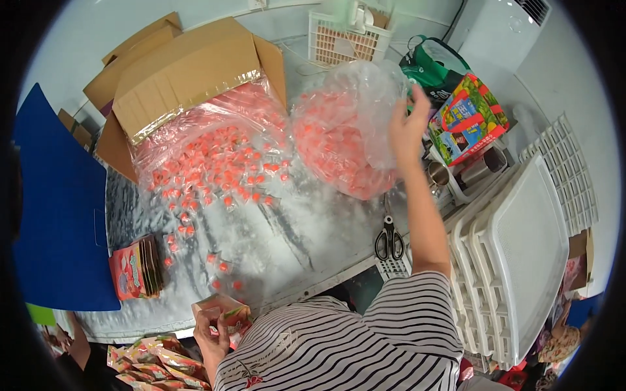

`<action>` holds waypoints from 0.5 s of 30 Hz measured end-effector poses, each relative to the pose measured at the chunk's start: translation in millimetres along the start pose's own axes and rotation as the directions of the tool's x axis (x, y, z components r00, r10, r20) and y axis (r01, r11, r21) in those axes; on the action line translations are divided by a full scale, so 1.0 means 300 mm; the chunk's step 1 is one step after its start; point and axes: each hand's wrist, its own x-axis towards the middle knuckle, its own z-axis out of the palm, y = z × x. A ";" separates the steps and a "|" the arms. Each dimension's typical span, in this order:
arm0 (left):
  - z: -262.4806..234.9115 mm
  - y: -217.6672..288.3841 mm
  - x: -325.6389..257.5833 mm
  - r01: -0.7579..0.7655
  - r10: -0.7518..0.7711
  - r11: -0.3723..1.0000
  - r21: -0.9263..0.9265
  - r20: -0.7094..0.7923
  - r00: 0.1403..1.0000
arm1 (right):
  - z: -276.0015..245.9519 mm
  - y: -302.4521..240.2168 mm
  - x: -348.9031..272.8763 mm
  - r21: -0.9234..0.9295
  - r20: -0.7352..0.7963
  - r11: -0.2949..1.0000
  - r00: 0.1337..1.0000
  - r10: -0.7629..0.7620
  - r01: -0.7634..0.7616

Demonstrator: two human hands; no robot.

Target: Manually packaging small individual candies into larger product bags and placing them in a collection tray.

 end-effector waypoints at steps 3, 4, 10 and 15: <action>-0.012 -0.001 -0.043 0.120 -0.120 0.993 0.023 0.021 0.993 | 0.060 -0.250 -0.213 0.041 0.201 0.959 0.938 -0.284 0.281; -0.012 -0.002 -0.051 0.102 -0.102 0.995 0.015 0.012 0.995 | 0.077 -0.297 -0.278 0.094 0.276 0.920 0.878 -0.391 0.380; -0.037 0.069 -0.001 0.063 -0.063 0.996 0.056 -0.003 0.998 | 0.186 -0.413 -0.636 0.455 0.647 0.880 0.629 -0.430 0.134; -0.096 0.068 -0.062 0.164 -0.160 0.985 0.045 -0.090 0.983 | 0.251 -0.466 -0.826 0.514 0.787 0.849 0.460 -0.412 -0.120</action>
